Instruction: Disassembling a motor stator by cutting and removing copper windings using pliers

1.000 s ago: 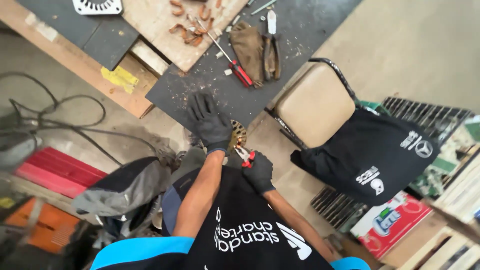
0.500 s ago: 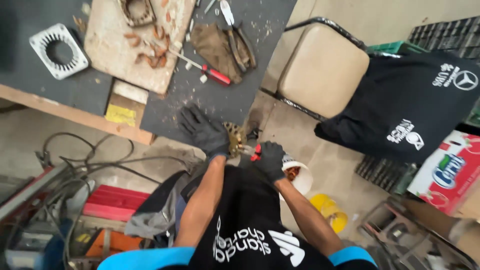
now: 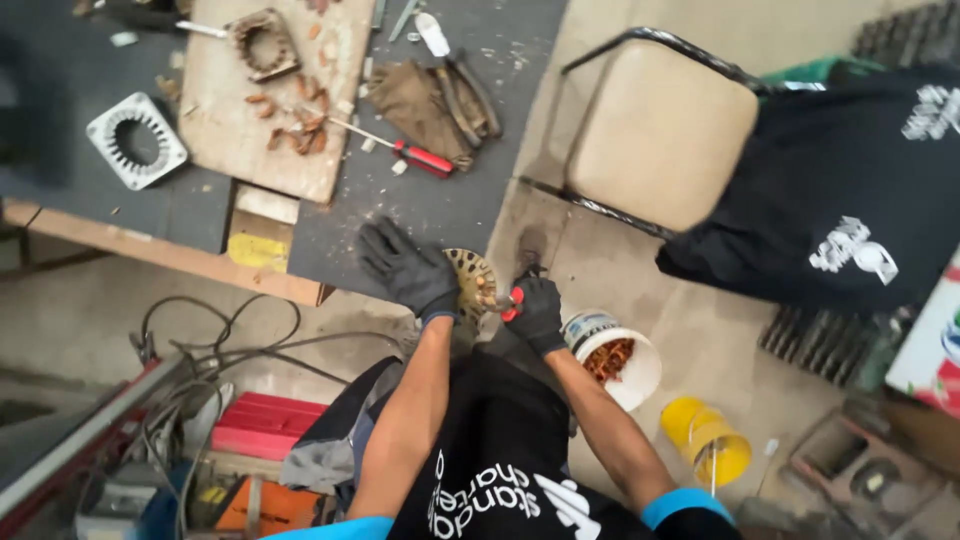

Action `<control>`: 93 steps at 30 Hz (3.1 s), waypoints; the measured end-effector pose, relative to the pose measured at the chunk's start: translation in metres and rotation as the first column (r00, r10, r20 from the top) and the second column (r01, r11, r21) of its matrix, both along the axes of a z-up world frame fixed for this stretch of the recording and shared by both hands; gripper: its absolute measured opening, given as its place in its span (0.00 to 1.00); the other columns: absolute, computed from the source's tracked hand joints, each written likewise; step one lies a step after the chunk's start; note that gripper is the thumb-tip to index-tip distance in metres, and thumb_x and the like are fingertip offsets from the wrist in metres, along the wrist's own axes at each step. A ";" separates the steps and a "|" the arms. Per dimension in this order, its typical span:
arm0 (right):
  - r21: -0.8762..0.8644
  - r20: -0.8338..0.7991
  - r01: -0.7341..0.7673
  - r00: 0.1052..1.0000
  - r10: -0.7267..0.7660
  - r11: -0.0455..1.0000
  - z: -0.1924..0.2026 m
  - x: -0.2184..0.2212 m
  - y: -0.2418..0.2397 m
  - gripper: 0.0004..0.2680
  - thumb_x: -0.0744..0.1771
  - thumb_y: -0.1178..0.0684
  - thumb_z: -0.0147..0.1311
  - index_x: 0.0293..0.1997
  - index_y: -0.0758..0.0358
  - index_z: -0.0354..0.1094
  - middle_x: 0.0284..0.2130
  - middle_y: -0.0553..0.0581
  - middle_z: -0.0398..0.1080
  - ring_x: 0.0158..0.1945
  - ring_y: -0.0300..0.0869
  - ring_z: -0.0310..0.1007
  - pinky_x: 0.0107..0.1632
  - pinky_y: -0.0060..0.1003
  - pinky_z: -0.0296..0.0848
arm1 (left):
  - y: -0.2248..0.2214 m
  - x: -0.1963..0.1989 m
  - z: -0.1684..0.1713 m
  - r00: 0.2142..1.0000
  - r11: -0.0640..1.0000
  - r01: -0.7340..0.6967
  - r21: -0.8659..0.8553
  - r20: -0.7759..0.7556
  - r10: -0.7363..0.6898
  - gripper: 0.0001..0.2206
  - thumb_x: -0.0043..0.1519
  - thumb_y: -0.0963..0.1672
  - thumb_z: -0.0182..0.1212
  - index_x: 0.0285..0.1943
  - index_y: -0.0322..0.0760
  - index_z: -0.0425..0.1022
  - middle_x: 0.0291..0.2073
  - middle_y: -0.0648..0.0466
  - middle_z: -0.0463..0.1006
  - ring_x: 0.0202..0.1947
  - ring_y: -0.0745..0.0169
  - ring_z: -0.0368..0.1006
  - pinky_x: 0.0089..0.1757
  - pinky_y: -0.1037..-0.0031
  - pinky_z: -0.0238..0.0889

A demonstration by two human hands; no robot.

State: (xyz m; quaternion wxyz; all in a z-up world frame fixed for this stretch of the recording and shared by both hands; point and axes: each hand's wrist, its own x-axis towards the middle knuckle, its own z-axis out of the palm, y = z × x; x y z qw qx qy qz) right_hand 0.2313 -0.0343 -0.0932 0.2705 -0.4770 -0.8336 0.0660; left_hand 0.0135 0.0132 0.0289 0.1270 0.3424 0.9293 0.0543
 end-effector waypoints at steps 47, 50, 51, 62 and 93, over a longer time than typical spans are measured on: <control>-0.698 -0.268 -0.473 0.869 -0.416 -0.538 0.233 -0.109 0.209 0.21 0.53 0.70 0.48 0.50 0.73 0.70 0.46 0.70 0.76 0.55 0.60 0.75 0.54 0.56 0.76 | -0.009 -0.018 -0.030 0.990 0.940 -0.088 0.331 -0.078 0.120 0.39 0.47 0.48 0.54 0.75 0.41 0.62 0.71 0.43 0.62 0.74 0.41 0.54 0.69 0.48 0.46; -0.812 -0.205 -0.322 0.938 -0.279 -0.486 0.218 -0.038 0.188 0.20 0.54 0.70 0.48 0.50 0.78 0.70 0.44 0.74 0.76 0.54 0.62 0.76 0.56 0.58 0.74 | -0.009 -0.018 -0.025 0.989 0.938 -0.082 0.336 -0.092 0.119 0.39 0.45 0.47 0.54 0.73 0.38 0.64 0.70 0.41 0.63 0.74 0.39 0.54 0.68 0.46 0.47; -0.857 -0.156 -0.245 0.962 -0.226 -0.453 0.209 -0.012 0.179 0.20 0.54 0.71 0.47 0.50 0.81 0.70 0.44 0.77 0.76 0.54 0.64 0.76 0.57 0.60 0.73 | -0.009 -0.018 -0.024 0.988 0.935 -0.073 0.346 -0.105 0.116 0.39 0.45 0.47 0.54 0.72 0.37 0.66 0.69 0.40 0.64 0.73 0.38 0.54 0.68 0.46 0.47; -0.960 -0.220 -0.280 0.666 0.713 -0.035 0.160 0.016 0.151 0.20 0.62 0.58 0.52 0.63 0.61 0.65 0.60 0.64 0.65 0.64 0.57 0.65 0.63 0.50 0.63 | -0.013 -0.020 -0.016 0.996 0.975 -0.092 0.201 0.041 0.085 0.39 0.50 0.49 0.53 0.77 0.40 0.58 0.74 0.42 0.57 0.77 0.40 0.46 0.70 0.47 0.41; -0.914 0.252 -0.179 0.455 0.854 0.365 0.131 -0.021 0.134 0.13 0.70 0.56 0.37 0.63 0.59 0.59 0.54 0.69 0.69 0.62 0.65 0.66 0.56 0.59 0.73 | -0.017 -0.015 -0.037 0.996 0.946 -0.082 0.315 0.007 0.084 0.36 0.55 0.50 0.48 0.77 0.34 0.58 0.75 0.38 0.55 0.77 0.36 0.43 0.71 0.45 0.37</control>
